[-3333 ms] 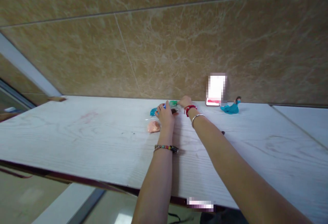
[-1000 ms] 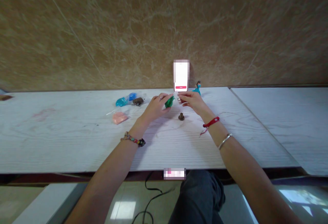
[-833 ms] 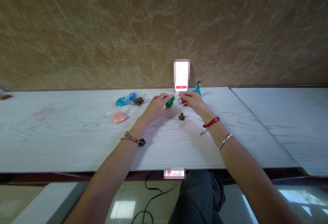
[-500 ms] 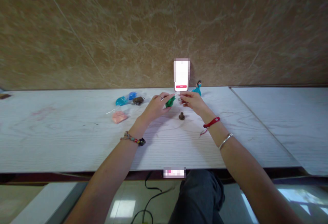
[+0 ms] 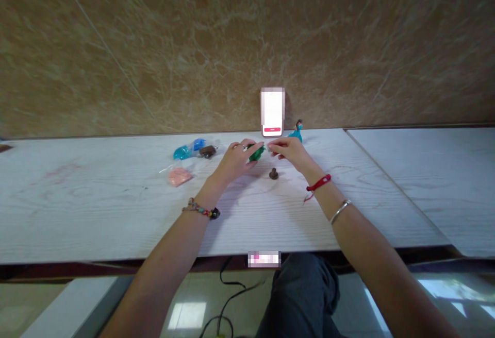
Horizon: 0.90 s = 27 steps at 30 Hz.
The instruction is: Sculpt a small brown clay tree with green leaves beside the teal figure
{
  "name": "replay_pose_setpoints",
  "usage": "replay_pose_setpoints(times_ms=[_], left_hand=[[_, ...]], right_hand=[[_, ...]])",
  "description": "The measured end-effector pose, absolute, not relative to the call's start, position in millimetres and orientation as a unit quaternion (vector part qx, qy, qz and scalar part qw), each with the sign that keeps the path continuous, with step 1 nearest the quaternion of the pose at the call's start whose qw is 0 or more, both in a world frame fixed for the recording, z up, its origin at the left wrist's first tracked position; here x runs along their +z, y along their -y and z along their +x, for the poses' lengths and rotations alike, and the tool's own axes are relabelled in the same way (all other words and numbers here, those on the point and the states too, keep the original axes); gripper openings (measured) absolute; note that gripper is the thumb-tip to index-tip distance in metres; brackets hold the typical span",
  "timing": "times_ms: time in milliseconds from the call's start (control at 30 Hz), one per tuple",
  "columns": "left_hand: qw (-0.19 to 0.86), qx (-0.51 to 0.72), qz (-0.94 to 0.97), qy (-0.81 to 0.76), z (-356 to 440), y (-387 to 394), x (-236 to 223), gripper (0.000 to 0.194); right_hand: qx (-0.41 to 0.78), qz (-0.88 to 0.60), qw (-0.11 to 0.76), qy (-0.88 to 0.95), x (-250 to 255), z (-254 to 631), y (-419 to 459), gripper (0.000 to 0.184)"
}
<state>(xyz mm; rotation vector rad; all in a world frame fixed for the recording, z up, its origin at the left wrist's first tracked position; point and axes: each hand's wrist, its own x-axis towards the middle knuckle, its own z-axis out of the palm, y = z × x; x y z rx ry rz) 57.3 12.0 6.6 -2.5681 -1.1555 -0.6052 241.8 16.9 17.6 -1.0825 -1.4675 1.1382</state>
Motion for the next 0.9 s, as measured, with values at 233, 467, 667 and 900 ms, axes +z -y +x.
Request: replay_pose_setpoints(times_ms=[233, 467, 667, 900], left_hand=[[-0.015, -0.341, -0.805, 0.486, 65.0, -13.6, 6.6, 0.042], [-0.267, -0.427, -0.748, 0.432, 77.2, -5.4, 14.0, 0.019], [-0.285, -0.448, -0.741, 0.411, 76.2, -4.6, 14.7, 0.015], [-0.109, -0.38, -0.804, 0.444, 78.5, 0.0, 17.9, 0.012]], right_hand=[[0.345, -0.482, 0.537, 0.6, 8.5, 233.7, -23.3, 0.006], [0.306, -0.432, 0.533, 0.661, 2.4, 220.1, -18.7, 0.008], [0.3, -0.388, 0.522, 0.698, 5.6, 219.1, -18.2, 0.009], [0.115, -0.477, 0.412, 0.768, 10.0, 211.7, -7.0, 0.014]])
